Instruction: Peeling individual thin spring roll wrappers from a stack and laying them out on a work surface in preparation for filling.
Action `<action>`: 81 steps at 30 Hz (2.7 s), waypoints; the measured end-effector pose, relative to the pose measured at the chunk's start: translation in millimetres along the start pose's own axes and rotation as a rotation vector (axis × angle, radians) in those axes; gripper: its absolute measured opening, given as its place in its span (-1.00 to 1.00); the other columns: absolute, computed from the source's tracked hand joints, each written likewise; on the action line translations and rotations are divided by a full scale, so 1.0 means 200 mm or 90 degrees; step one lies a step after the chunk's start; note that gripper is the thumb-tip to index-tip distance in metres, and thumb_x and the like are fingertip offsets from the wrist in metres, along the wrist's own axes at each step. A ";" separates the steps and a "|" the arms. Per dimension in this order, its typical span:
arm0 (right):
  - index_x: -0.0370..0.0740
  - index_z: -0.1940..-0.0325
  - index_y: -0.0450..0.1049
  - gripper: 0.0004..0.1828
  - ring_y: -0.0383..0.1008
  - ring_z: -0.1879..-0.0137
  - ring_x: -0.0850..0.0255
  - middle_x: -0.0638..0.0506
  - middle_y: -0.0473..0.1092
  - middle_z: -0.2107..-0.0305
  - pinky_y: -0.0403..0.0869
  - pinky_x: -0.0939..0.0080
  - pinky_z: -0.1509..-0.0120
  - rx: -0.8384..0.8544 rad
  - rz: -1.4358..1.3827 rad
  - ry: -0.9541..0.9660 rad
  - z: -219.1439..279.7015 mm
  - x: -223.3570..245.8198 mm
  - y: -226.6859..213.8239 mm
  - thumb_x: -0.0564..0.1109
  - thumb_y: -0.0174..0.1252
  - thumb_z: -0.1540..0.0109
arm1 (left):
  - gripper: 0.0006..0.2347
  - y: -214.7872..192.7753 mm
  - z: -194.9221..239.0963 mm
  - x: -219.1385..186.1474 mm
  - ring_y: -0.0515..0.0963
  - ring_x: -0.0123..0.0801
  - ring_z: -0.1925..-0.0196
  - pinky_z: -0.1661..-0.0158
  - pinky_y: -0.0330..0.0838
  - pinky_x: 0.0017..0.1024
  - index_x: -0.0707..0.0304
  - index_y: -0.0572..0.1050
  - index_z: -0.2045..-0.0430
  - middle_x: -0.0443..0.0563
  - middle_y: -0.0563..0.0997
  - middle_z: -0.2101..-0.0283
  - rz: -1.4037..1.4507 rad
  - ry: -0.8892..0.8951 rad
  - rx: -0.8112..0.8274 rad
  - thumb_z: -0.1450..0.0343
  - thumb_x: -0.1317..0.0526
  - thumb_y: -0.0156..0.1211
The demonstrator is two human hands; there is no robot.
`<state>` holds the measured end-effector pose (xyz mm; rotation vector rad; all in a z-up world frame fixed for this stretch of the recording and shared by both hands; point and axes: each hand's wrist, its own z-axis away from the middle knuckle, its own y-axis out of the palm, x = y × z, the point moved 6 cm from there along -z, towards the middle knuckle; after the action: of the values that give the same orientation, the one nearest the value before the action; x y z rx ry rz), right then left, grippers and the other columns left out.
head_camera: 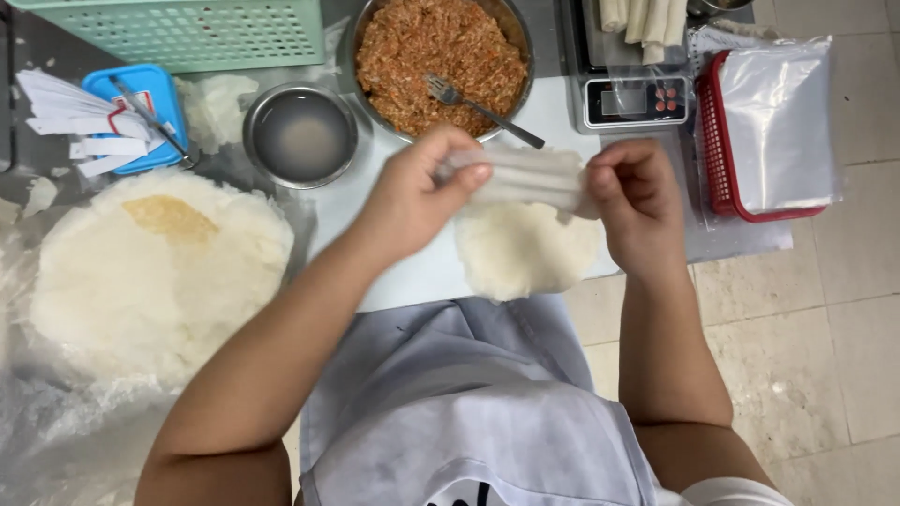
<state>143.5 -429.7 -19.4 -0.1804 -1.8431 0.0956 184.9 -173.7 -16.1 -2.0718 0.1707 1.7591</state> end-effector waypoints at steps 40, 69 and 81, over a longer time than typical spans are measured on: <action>0.23 0.11 0.54 -0.70 0.41 -0.09 0.09 0.22 0.41 0.07 0.34 -0.04 -0.13 0.226 0.760 -0.047 0.64 -0.55 -0.20 -0.03 0.28 -0.08 | -0.27 0.58 0.24 0.41 -0.35 0.39 -0.53 -0.37 -0.59 0.27 0.02 0.04 -0.45 0.37 -0.22 -0.53 -0.486 -0.066 0.294 -0.43 -0.35 -0.18; -0.19 -0.08 0.53 -0.71 0.36 -0.32 -0.15 -0.06 0.49 -0.10 0.23 -0.19 -0.44 0.098 0.465 -0.248 0.31 -0.36 0.44 -0.27 0.18 -0.26 | -0.40 -0.44 0.91 0.36 0.25 0.38 -0.37 -0.21 0.09 0.37 0.09 0.39 -0.31 0.31 0.39 -0.32 -0.907 -0.106 -0.174 -0.32 0.05 0.35; -0.04 -0.34 0.37 -0.43 0.26 -0.43 -0.14 -0.11 0.33 -0.25 0.14 -0.28 -0.57 0.437 0.203 -0.445 0.26 0.28 1.20 0.22 0.09 -0.31 | -0.73 -0.49 1.10 -0.22 0.64 -0.07 -0.08 -0.01 0.54 -0.22 0.28 0.53 -0.01 0.12 0.64 -0.06 -0.490 -0.004 -0.153 -0.54 0.18 -0.04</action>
<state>96.4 -182.4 -19.0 0.0580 -2.3295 1.1139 9.6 -7.5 24.7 -1.8990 -0.7730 1.3346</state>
